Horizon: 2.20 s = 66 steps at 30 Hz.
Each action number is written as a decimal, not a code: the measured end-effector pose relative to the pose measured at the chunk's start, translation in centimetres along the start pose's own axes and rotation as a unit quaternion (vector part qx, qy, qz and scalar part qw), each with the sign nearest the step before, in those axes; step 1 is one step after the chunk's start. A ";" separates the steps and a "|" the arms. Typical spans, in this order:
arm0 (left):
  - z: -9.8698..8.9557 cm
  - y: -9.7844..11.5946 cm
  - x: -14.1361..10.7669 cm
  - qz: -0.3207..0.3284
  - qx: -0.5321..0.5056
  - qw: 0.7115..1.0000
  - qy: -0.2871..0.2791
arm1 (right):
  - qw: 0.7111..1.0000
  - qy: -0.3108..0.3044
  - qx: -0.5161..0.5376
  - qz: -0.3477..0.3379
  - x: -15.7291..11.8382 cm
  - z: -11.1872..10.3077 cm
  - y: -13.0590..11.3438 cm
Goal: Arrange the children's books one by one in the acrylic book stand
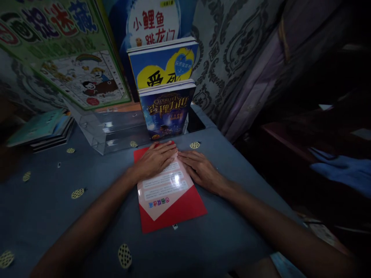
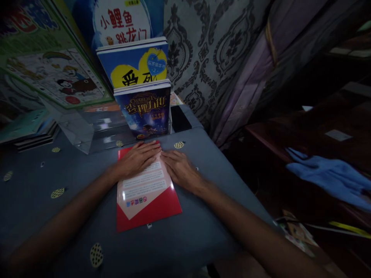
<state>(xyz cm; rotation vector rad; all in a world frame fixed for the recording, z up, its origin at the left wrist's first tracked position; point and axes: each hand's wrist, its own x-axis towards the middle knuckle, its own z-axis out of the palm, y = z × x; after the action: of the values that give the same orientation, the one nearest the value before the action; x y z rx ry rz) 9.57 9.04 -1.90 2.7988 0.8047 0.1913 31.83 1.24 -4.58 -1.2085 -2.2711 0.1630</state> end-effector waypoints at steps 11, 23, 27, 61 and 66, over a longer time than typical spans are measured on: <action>0.2 0.1 -0.1 0.047 0.022 0.999 0.003 | 1.000 0.008 0.015 -0.015 -0.7 -0.4 -0.6; -0.1 0.5 -0.8 0.065 -0.003 0.998 -0.021 | 0.998 0.024 0.041 -0.035 -2.2 -1.1 -1.5; -0.2 1.1 -0.9 0.059 -0.001 0.998 -0.029 | 0.999 0.023 0.034 -0.032 -2.3 -1.1 -1.7; -0.4 5.3 -3.3 0.134 0.010 0.988 -0.077 | 0.998 0.014 0.046 -0.040 -8.2 -3.1 -5.4; 0.2 6.7 -4.3 0.138 0.006 0.987 -0.082 | 0.997 0.012 0.054 -0.044 -8.9 -3.1 -5.5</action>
<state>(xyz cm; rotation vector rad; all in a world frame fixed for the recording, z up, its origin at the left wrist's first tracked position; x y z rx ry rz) 9.40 1.13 -0.72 2.8802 0.3819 0.0009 33.37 -9.56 -3.72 -1.0477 -2.2586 0.2333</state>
